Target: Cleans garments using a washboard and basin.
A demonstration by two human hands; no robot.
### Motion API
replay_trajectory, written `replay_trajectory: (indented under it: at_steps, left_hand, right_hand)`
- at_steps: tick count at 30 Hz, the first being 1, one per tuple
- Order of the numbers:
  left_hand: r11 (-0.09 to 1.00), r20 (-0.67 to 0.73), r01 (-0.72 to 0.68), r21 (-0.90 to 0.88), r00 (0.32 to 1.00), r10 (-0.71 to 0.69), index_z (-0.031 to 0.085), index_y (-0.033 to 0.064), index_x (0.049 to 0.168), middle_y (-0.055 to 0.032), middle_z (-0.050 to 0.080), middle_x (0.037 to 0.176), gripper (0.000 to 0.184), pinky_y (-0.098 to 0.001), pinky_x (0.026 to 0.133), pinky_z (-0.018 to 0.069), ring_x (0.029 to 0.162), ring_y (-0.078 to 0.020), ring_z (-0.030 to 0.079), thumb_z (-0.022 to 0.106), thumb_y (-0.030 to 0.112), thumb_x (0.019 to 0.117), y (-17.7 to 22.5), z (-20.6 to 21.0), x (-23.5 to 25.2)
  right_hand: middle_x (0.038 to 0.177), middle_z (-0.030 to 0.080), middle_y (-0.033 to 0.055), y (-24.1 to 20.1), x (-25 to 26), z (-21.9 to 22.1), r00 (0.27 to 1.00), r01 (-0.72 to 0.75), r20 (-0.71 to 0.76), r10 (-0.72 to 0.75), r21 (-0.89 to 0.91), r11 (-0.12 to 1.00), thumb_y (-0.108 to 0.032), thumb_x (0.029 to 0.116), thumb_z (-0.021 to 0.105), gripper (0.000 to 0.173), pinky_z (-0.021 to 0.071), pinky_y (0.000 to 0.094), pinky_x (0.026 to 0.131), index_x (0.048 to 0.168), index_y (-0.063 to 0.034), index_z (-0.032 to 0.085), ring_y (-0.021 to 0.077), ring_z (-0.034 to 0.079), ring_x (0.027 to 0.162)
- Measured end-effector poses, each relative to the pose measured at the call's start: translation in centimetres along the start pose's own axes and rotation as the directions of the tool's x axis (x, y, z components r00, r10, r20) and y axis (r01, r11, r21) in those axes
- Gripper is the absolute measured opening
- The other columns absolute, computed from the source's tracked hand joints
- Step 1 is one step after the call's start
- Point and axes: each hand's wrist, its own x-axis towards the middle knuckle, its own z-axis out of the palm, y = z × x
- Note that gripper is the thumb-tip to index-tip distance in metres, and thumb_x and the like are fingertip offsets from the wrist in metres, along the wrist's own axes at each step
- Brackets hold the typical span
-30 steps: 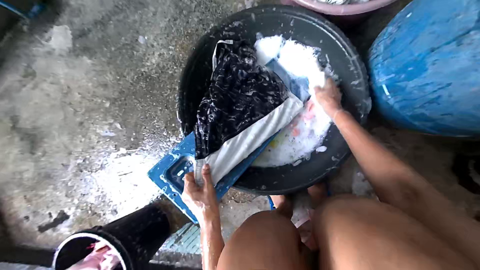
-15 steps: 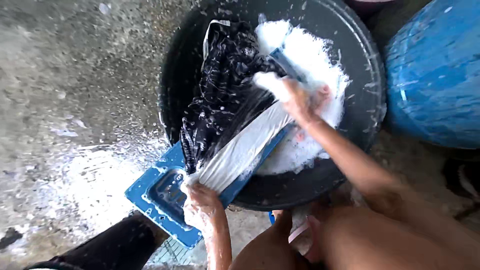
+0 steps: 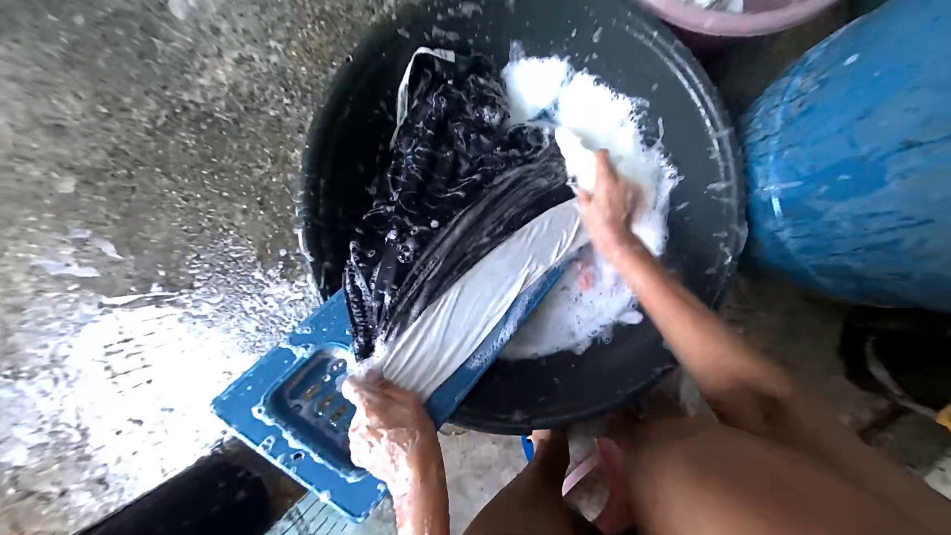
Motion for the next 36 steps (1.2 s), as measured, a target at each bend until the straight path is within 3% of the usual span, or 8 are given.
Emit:
replay_trajectory:
  at_steps: [3, 6, 10, 15, 23, 29, 33, 36]
  left_hand:
    - [1.000, 0.009, -0.003, 0.016, 1.000, 0.003, 0.057, -0.0076, 0.134, -0.0350, 0.069, 0.105, 0.042, -0.0673, 0.086, 0.0491, 0.103, -0.0544, 0.067, 0.038, 0.021, 0.1093, -0.9, 0.0, -0.4]
    - [1.000, 0.022, -0.007, 0.003, 1.000, 0.007, 0.055, -0.0044, 0.139, -0.0349, 0.069, 0.109, 0.042, -0.0685, 0.087, 0.0484, 0.105, -0.0550, 0.067, 0.038, 0.020, 0.1084, -0.9, -0.1, -0.2]
    - [0.999, -0.019, -0.018, -0.026, 1.000, 0.018, 0.057, 0.0002, 0.138, -0.0312, 0.070, 0.107, 0.042, -0.0653, 0.086, 0.0497, 0.103, -0.0512, 0.068, 0.036, 0.023, 0.1101, -0.7, 0.2, -0.2]
    - [0.998, -0.009, -0.030, -0.049, 1.000, 0.029, 0.059, 0.0027, 0.137, -0.0290, 0.070, 0.112, 0.042, -0.0624, 0.090, 0.0501, 0.110, -0.0482, 0.068, 0.033, 0.024, 0.1106, -0.8, 0.0, -0.3]
    - [0.997, -0.002, -0.050, -0.054, 0.999, 0.050, 0.057, 0.0011, 0.138, -0.0288, 0.070, 0.114, 0.045, -0.0617, 0.092, 0.0502, 0.112, -0.0473, 0.067, 0.031, 0.026, 0.1107, -1.0, 0.0, -0.2]
    - [0.997, -0.029, -0.052, -0.059, 0.998, 0.050, 0.059, 0.0008, 0.136, -0.0275, 0.071, 0.113, 0.043, -0.0599, 0.092, 0.0510, 0.111, -0.0455, 0.068, 0.032, 0.024, 0.1102, -1.0, 0.3, -0.1]
    - [0.996, -0.032, -0.070, -0.047, 0.997, 0.068, 0.060, 0.0006, 0.135, -0.0282, 0.071, 0.112, 0.043, -0.0614, 0.091, 0.0508, 0.109, -0.0469, 0.068, 0.033, 0.023, 0.1099, -1.1, 0.4, -0.1]
    - [0.997, -0.025, -0.059, -0.047, 0.998, 0.058, 0.058, 0.0000, 0.136, -0.0289, 0.070, 0.113, 0.044, -0.0616, 0.092, 0.0499, 0.111, -0.0470, 0.068, 0.032, 0.023, 0.1100, -1.1, 0.4, 0.0]
  right_hand:
    - [0.101, 0.073, 0.0153, -8.2, -12.6, 3.2, 0.867, 0.497, -0.085, -0.490, 0.207, 0.843, -0.014, 0.0873, 0.075, 0.041, 0.0605, 0.0421, 0.074, 0.124, 0.0019, 0.065, 0.0259, 0.072, 0.085]
    - [0.106, 0.076, 0.0134, -7.0, -12.3, 5.5, 0.698, 0.714, -0.124, -0.706, 0.197, 0.672, -0.010, 0.0874, 0.075, 0.027, 0.0603, 0.0421, 0.082, 0.114, -0.0058, 0.077, 0.0258, 0.074, 0.095]
    - [0.141, 0.057, 0.0282, 4.6, 0.8, -0.2, 0.992, 0.063, 0.124, -0.031, -0.264, 0.962, -0.010, 0.0994, 0.057, 0.052, 0.0509, 0.0672, 0.091, 0.150, -0.0049, 0.048, 0.0484, 0.064, 0.116]
    - [0.151, 0.042, 0.0355, 6.6, -5.0, 0.1, 0.906, -0.103, 0.365, 0.214, -0.302, 0.948, -0.008, 0.1058, 0.046, 0.046, 0.0451, 0.0653, 0.103, 0.149, 0.0089, 0.042, 0.0520, 0.051, 0.132]
    - [0.121, 0.067, 0.0273, 6.6, -7.1, -3.5, 0.328, 0.331, 0.938, -0.114, -0.001, 0.944, -0.015, 0.1001, 0.066, 0.029, 0.0437, 0.0616, 0.103, 0.121, 0.0044, 0.069, 0.0419, 0.062, 0.117]
    - [0.140, 0.056, 0.0328, 8.0, -2.5, -3.3, 0.816, 0.299, 0.577, 0.039, -0.479, 0.825, -0.008, 0.1013, 0.056, 0.033, 0.0250, 0.0730, 0.114, 0.129, 0.0072, 0.065, 0.0542, 0.044, 0.137]
    - [0.138, 0.056, 0.0333, 6.7, -4.2, -1.9, 0.420, 0.426, 0.904, 0.076, -0.271, 0.863, -0.010, 0.0996, 0.063, 0.038, 0.0353, 0.0674, 0.111, 0.131, 0.0114, 0.059, 0.0490, 0.050, 0.135]
    - [0.102, 0.070, 0.0227, 6.3, -2.8, -6.8, 0.253, 0.293, 0.956, -0.146, 0.067, 0.954, -0.005, 0.0927, 0.072, 0.020, 0.0495, 0.0542, 0.091, 0.109, 0.0059, 0.072, 0.0338, 0.066, 0.097]
